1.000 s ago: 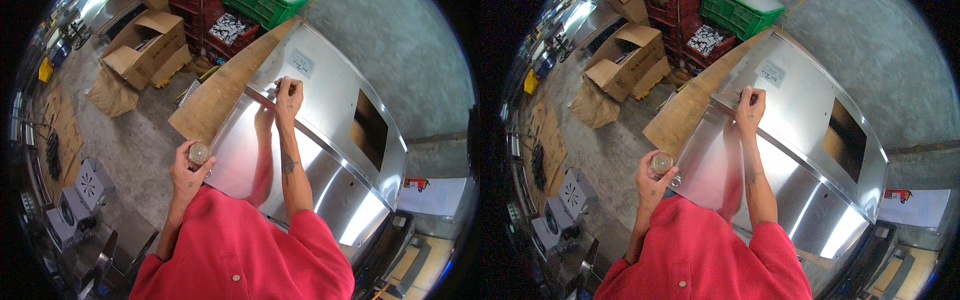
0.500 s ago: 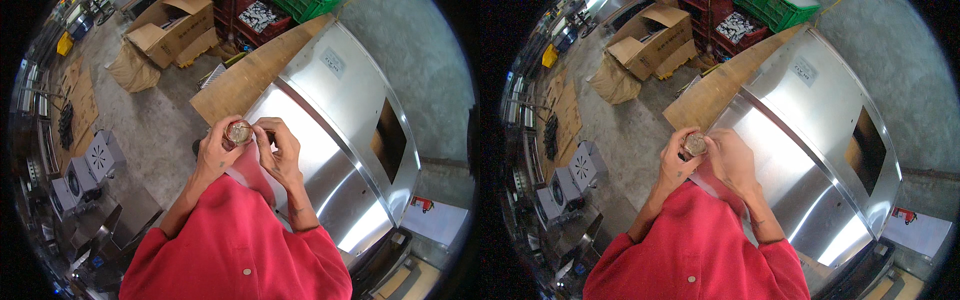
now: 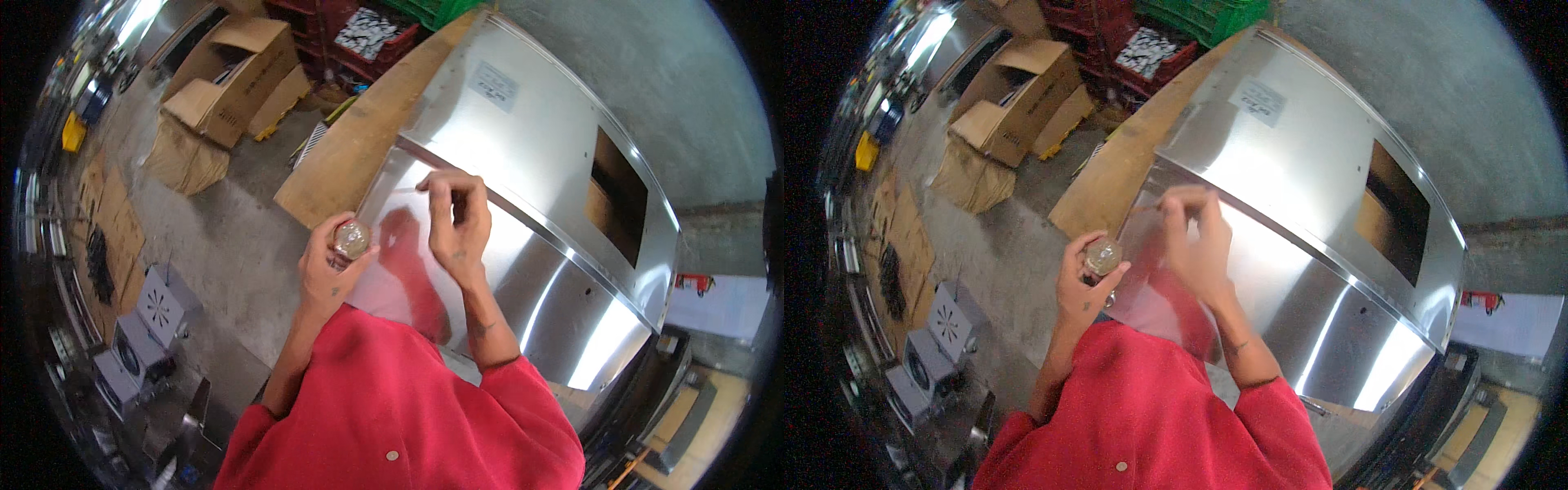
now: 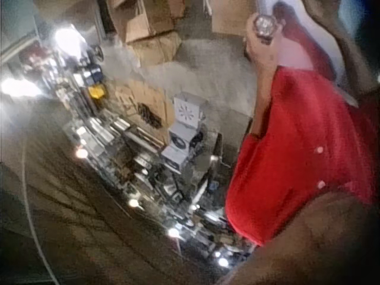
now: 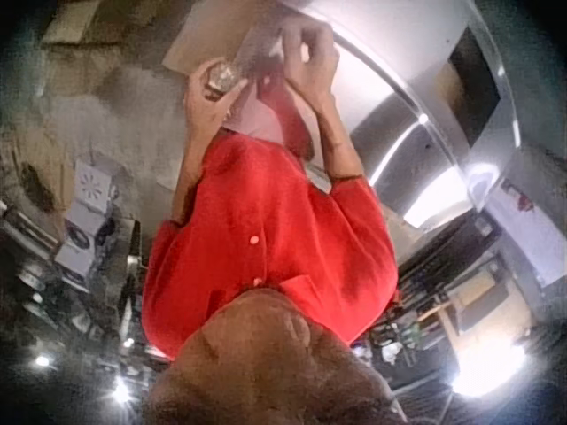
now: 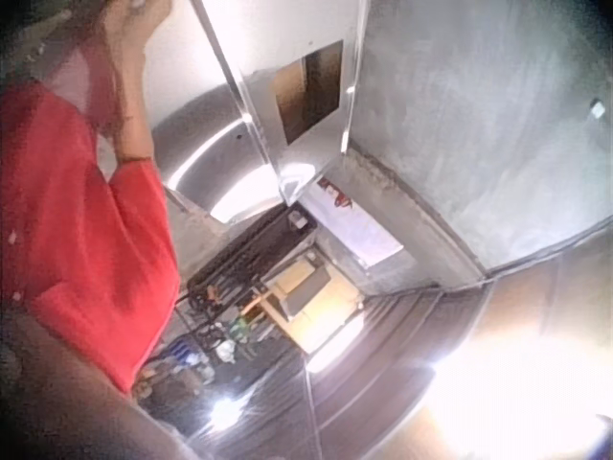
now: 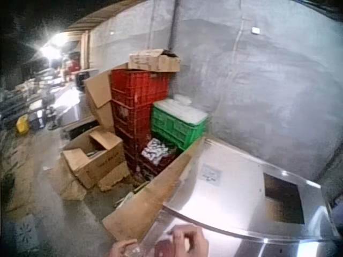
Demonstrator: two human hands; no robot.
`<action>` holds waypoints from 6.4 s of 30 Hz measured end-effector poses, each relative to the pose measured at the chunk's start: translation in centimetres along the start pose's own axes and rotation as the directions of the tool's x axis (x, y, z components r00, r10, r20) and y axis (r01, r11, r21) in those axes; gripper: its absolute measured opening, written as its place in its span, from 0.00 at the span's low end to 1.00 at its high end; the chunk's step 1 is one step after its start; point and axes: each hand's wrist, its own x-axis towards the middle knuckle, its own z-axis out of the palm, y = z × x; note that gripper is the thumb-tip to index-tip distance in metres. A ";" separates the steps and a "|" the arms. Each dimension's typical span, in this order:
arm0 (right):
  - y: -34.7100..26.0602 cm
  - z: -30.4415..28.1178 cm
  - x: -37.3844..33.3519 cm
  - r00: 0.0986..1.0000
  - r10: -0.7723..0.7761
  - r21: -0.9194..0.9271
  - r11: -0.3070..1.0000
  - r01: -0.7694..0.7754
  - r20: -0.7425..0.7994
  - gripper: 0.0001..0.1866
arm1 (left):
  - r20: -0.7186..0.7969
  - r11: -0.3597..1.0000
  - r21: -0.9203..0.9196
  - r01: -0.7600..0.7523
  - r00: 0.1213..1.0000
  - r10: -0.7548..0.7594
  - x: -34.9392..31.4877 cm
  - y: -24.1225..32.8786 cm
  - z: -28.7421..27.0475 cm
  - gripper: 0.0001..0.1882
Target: The person applies a viscous substance from a small jar onto the seams and edges of a stainless steel metal enclosure using a small brush. They work along the top, side, and bottom edges, repeatedly dipping the brush into the jar to reload the substance.
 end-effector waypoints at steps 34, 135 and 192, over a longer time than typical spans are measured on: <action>7.6 -3.5 12.2 0.945 0.247 -0.140 0.965 -0.220 0.216 0.15 | 0.178 0.999 0.023 -0.047 0.983 0.042 5.9 -2.3 7.1 0.35; 14.4 -3.2 16.9 1.000 0.002 -0.246 0.969 -0.005 -0.011 0.18 | -0.107 0.998 -0.019 0.054 0.993 -0.056 1.8 -0.8 2.3 0.34; 13.8 -3.0 16.7 1.000 0.015 -0.268 0.963 -0.017 -0.009 0.15 | -0.064 0.997 0.045 0.057 0.996 -0.054 1.4 -0.8 2.6 0.34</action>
